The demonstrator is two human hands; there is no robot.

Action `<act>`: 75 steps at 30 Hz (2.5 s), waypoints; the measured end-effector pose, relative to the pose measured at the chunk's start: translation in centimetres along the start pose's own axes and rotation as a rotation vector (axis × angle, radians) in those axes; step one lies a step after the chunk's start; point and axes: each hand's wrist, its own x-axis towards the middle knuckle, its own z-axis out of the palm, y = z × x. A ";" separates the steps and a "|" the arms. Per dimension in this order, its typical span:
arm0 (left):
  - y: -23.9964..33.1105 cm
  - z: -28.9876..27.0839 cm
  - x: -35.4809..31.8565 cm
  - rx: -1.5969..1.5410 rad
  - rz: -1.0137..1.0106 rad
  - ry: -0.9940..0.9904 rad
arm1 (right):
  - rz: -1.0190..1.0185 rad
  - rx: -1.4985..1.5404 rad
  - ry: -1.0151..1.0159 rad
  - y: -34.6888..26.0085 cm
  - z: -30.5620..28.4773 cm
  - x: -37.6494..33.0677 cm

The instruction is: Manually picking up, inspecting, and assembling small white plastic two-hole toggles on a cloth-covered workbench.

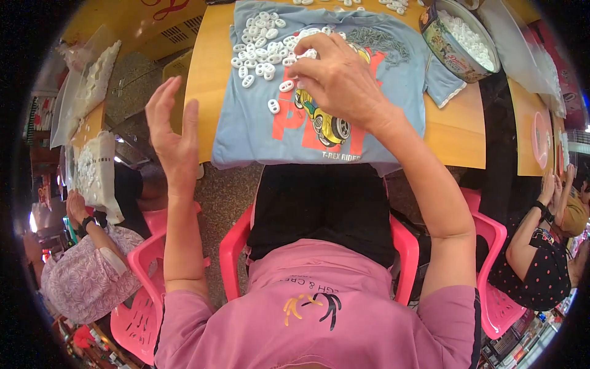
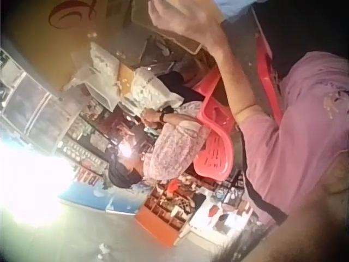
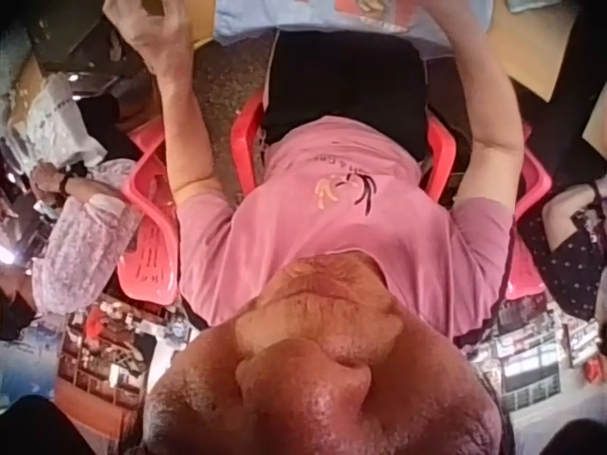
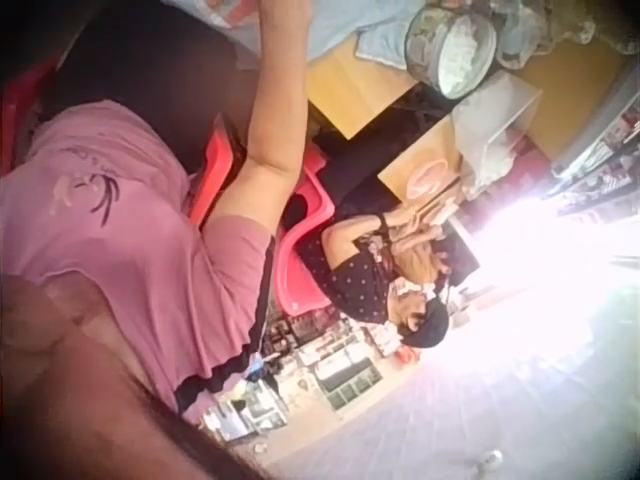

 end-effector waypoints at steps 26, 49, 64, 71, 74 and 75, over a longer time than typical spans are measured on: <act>5.1 5.5 -2.9 -0.361 -0.061 -0.263 | 0.036 -0.052 -0.116 0.7 -0.3 0.9; 4.6 5.9 -3.1 -0.338 -0.034 -0.262 | -0.159 -0.127 -0.157 1.2 0.0 1.4; 7.8 6.5 -2.4 -0.481 -0.100 -0.193 | 0.670 1.219 -0.093 -2.4 -3.0 -2.0; 10.9 8.2 -3.1 -0.870 -0.429 -0.223 | 0.747 1.326 0.090 -4.0 -3.8 -5.0; 11.9 8.7 -3.5 -0.947 -0.500 -0.246 | 0.758 1.247 0.126 -4.2 -4.2 -6.1; 12.3 8.8 -3.6 -0.974 -0.542 -0.271 | 0.752 1.211 0.126 -4.2 -4.4 -6.4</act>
